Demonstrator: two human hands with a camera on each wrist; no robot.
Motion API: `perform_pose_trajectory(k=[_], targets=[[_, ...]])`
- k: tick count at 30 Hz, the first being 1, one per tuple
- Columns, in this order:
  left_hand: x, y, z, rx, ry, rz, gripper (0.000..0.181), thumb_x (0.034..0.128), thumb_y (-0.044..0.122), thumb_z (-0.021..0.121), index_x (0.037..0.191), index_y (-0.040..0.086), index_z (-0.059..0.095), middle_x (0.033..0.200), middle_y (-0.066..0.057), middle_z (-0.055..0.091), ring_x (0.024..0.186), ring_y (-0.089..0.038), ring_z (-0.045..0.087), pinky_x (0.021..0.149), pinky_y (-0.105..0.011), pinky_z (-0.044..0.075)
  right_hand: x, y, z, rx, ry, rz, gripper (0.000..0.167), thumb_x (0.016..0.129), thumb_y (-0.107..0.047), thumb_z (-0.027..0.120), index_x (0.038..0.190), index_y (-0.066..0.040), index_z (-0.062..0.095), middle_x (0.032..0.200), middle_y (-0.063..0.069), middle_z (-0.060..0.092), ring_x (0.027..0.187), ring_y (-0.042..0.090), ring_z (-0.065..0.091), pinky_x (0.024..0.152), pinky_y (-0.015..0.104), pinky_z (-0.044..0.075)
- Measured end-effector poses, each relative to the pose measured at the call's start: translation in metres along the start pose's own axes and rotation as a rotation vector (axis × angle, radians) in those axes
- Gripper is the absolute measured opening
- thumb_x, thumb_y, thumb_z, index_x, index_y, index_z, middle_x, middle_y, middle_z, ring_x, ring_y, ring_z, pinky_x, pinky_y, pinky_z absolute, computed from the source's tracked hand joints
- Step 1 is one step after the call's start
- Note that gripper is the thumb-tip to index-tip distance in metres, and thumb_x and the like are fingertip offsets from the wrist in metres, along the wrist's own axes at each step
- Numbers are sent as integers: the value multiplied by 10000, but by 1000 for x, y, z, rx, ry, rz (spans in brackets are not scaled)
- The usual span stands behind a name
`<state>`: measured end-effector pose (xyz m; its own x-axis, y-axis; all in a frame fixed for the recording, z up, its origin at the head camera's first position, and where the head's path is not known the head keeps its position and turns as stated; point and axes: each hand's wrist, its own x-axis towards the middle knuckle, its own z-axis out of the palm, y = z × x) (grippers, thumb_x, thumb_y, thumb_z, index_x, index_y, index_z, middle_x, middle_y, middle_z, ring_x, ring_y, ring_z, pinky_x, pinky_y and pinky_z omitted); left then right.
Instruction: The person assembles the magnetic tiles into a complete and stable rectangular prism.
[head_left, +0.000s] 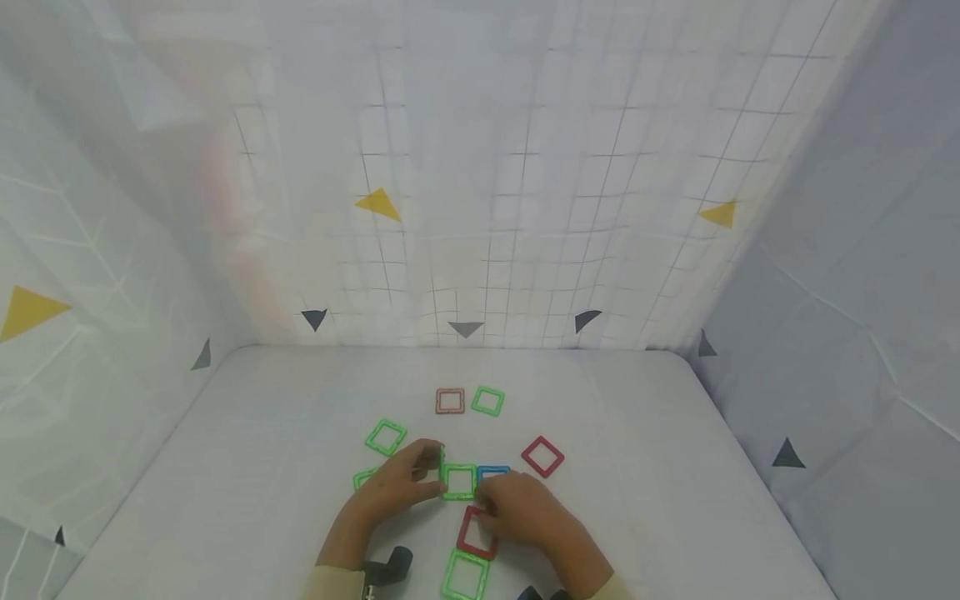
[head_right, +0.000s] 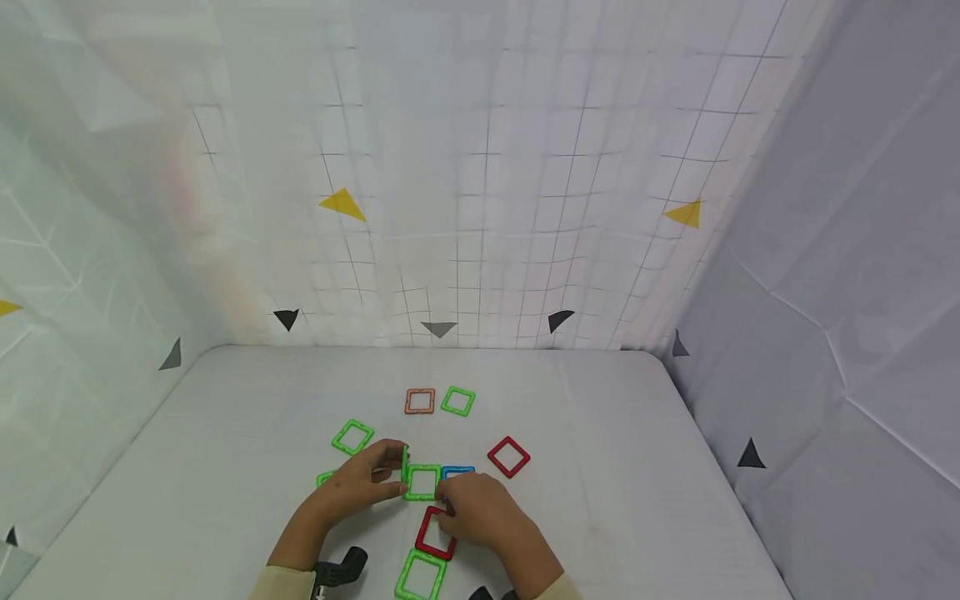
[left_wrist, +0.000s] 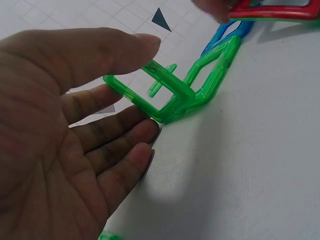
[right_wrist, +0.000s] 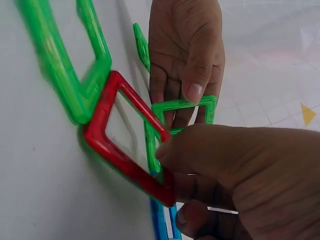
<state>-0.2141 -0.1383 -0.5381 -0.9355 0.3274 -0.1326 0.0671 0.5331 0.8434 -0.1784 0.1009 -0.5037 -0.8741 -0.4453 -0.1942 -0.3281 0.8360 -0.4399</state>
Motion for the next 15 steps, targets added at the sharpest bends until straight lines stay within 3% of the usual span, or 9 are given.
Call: perform_pose_trajectory(k=[5, 15], targets=[[0, 0, 1, 8, 7, -1, 627, 817, 404, 798, 1359, 220, 542, 1331, -6, 606, 1269, -267, 571, 1068, -470, 472, 1, 4, -2, 56, 11, -63, 120, 860, -273, 773, 965, -218, 753, 750, -191, 607, 658, 34, 532, 648, 205, 506], [-2, 2, 2, 19, 18, 7, 670, 816, 398, 801, 1394, 202, 523, 1320, -16, 617, 1262, -279, 578, 1065, -483, 472, 4, 13, -1, 102, 55, -169, 68, 874, -224, 748, 903, -252, 694, 769, -206, 578, 715, 23, 524, 684, 184, 496]])
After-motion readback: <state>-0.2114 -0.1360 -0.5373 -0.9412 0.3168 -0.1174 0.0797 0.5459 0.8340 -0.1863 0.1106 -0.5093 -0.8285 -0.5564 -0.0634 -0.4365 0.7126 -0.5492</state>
